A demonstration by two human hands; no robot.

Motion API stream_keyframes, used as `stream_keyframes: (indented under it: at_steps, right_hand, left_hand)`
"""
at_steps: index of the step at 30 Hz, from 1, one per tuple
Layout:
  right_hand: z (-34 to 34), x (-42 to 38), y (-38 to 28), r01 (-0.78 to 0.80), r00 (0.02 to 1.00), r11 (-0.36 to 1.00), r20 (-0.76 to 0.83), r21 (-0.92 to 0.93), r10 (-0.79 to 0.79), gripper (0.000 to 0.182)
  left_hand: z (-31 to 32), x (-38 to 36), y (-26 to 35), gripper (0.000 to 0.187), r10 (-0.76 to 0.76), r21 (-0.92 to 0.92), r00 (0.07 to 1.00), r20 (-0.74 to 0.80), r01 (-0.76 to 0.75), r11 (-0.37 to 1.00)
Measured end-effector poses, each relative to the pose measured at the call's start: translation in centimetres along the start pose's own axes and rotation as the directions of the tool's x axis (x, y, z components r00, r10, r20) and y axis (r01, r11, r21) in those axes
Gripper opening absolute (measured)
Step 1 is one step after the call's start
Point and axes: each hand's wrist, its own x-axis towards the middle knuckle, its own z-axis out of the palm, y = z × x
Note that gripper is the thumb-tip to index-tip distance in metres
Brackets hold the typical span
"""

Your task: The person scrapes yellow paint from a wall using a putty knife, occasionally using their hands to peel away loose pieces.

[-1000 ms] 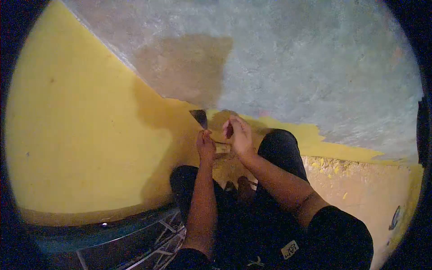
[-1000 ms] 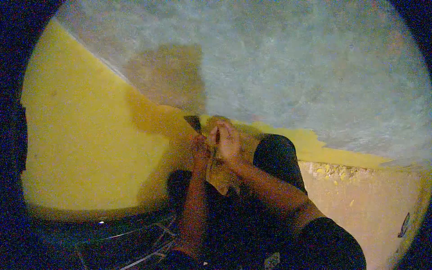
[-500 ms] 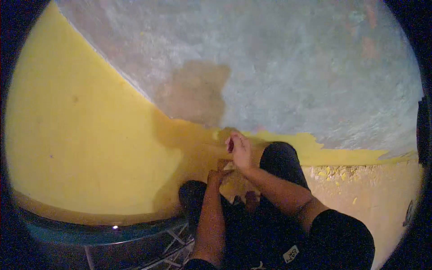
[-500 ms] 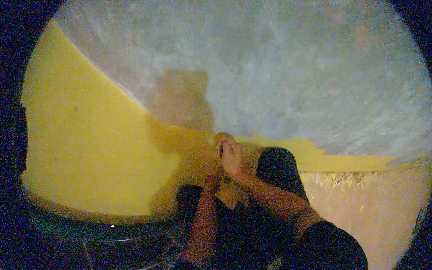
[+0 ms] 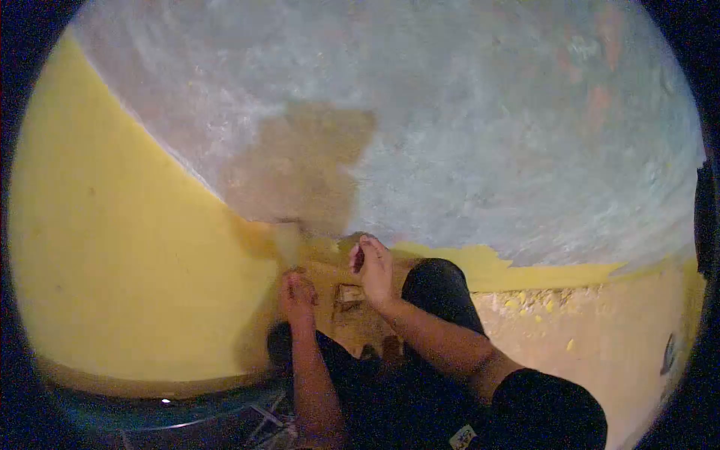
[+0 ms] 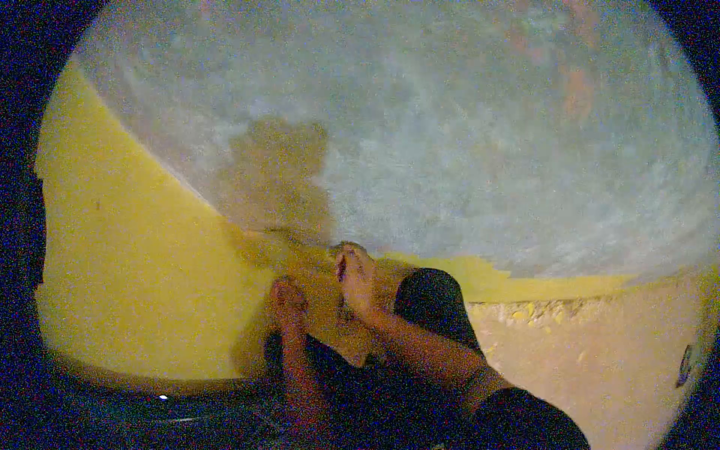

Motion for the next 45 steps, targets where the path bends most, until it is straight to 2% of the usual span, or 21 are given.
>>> stream_keyframes:
  at_steps: [4, 6, 10, 13, 15, 17, 19, 21, 24, 26, 28, 30, 31, 32, 33, 34, 37, 39, 40, 42, 45]
  right_hand:
    - [-0.1, 0.2, -0.1, 0.019, 1.000, 0.999, 0.008, 0.034, -0.020, 0.032]
    - [-1.3, 1.1, 1.7, 0.106, 0.994, 0.964, 0.055, -0.245, -0.095, 0.033]
    - [-0.5, 0.8, 2.1, 0.097, 0.995, 0.992, 0.029, -0.083, -0.095, 0.033]
    - [-0.6, 0.6, 1.0, 0.135, 0.990, 0.988, 0.050, -0.068, -0.132, 0.033]
    - [-0.5, 0.5, 0.7, 0.091, 0.995, 0.994, 0.035, -0.068, -0.089, 0.034]
    - [-0.6, 0.3, 0.2, 0.091, 0.996, 0.990, 0.018, -0.107, -0.090, 0.034]
    - [-0.9, 0.5, -0.2, 0.088, 0.996, 0.983, -0.011, -0.162, -0.091, 0.034]
    - [-0.8, 0.5, -0.4, 0.039, 0.999, 0.995, 0.032, -0.093, -0.036, 0.035]
    - [-0.1, 0.0, -0.9, 0.067, 0.997, 0.993, 0.039, -0.100, -0.063, 0.035]
    - [0.8, -0.2, -0.3, 0.025, 0.999, 0.999, 0.047, -0.021, -0.024, 0.035]
    - [0.3, 0.0, 0.5, 0.045, 0.997, 0.998, 0.059, -0.045, -0.042, 0.035]
    - [0.1, 0.3, 1.0, 0.063, 0.996, 0.997, 0.071, -0.046, -0.060, 0.035]
    - [0.0, 0.3, 1.1, 0.090, 0.994, 0.995, 0.062, -0.037, -0.087, 0.036]
    - [-0.2, 0.0, 0.3, 0.080, 0.996, 0.983, 0.056, -0.165, -0.072, 0.037]
    - [0.0, -0.2, 0.3, 0.066, 0.997, 0.985, 0.061, -0.160, -0.057, 0.037]
    - [0.3, -0.1, 0.3, 0.076, 0.997, 0.989, 0.043, -0.128, -0.071, 0.037]
    - [-0.1, 0.1, 0.1, 0.057, 0.997, 0.996, 0.055, -0.065, -0.053, 0.037]
    - [0.1, 0.0, 0.3, 0.098, 0.994, 0.986, 0.063, -0.138, -0.090, 0.037]
    - [0.2, -0.1, 0.4, 0.103, 0.993, 0.985, 0.068, -0.135, -0.094, 0.037]
    - [0.5, -0.3, 0.3, 0.042, 0.999, 0.988, 0.039, -0.146, -0.036, 0.036]
    - [0.1, -0.3, 0.4, 0.090, 0.995, 0.983, 0.059, -0.159, -0.081, 0.035]
  left_hand:
    - [-1.7, 1.1, -16.9, 0.028, -0.327, 0.052, 0.912, 0.246, 0.324, 0.945]
    - [-1.8, 0.2, -19.2, 0.037, -0.188, 0.410, 0.967, 0.169, 0.104, 0.906]
    - [-3.3, 0.7, -19.4, 0.050, -0.498, 0.808, 0.861, 0.109, 0.215, 0.549]
    - [-1.9, -0.6, -17.0, 0.056, -0.494, 0.953, 0.848, 0.193, -0.043, 0.299]
    - [-0.7, 0.4, -15.0, 0.047, -0.140, 0.701, 0.758, 0.637, -0.494, 0.515]
    - [-1.4, -0.4, -10.6, 0.038, -0.126, 0.618, 0.980, 0.153, 0.005, 0.786]
    - [-2.6, -0.9, -6.9, 0.030, -0.115, 0.488, 0.981, 0.155, 0.025, 0.872]
    - [-2.4, -2.1, -0.8, 0.031, -0.084, -0.165, 0.996, 0.025, 0.087, 0.982]
    - [-0.6, -1.8, 3.5, 0.032, 0.024, 0.053, 0.999, 0.044, -0.027, 0.998]
    - [0.4, 0.0, -3.4, 0.035, 0.206, 0.429, 0.959, 0.196, -0.273, 0.861]
    - [0.4, -0.1, -14.7, 0.034, -0.050, 0.508, 0.994, 0.097, -0.007, 0.862]
    - [-0.8, 0.1, -22.1, 0.036, -0.345, 0.210, 0.812, 0.471, 0.276, 0.938]
    - [-0.6, -0.2, -24.6, 0.036, -0.355, 0.211, 0.817, 0.454, 0.289, 0.934]
    - [-0.1, -1.0, -26.8, 0.035, -0.105, 0.663, 0.912, 0.396, -0.205, 0.720]
    - [0.0, -1.7, -26.3, 0.035, 0.143, 0.857, 0.861, 0.489, -0.504, 0.104]
    - [-0.8, -1.9, -25.7, 0.035, 0.140, 0.860, 0.863, 0.486, -0.500, 0.096]
    - [-0.3, -1.9, -18.2, 0.035, -0.092, 0.868, 0.894, 0.438, -0.394, 0.302]
    - [-0.2, -1.0, -18.9, 0.031, -0.354, 0.902, 0.926, 0.130, 0.038, 0.429]
    - [-0.2, -1.0, -19.2, 0.031, -0.348, 0.902, 0.929, 0.128, 0.037, 0.431]
    - [0.6, -1.0, -15.9, 0.026, -0.107, 0.608, 0.987, 0.118, 0.013, 0.793]
    - [0.2, -2.4, -10.1, 0.022, -0.187, 0.190, 0.979, 0.081, 0.169, 0.967]
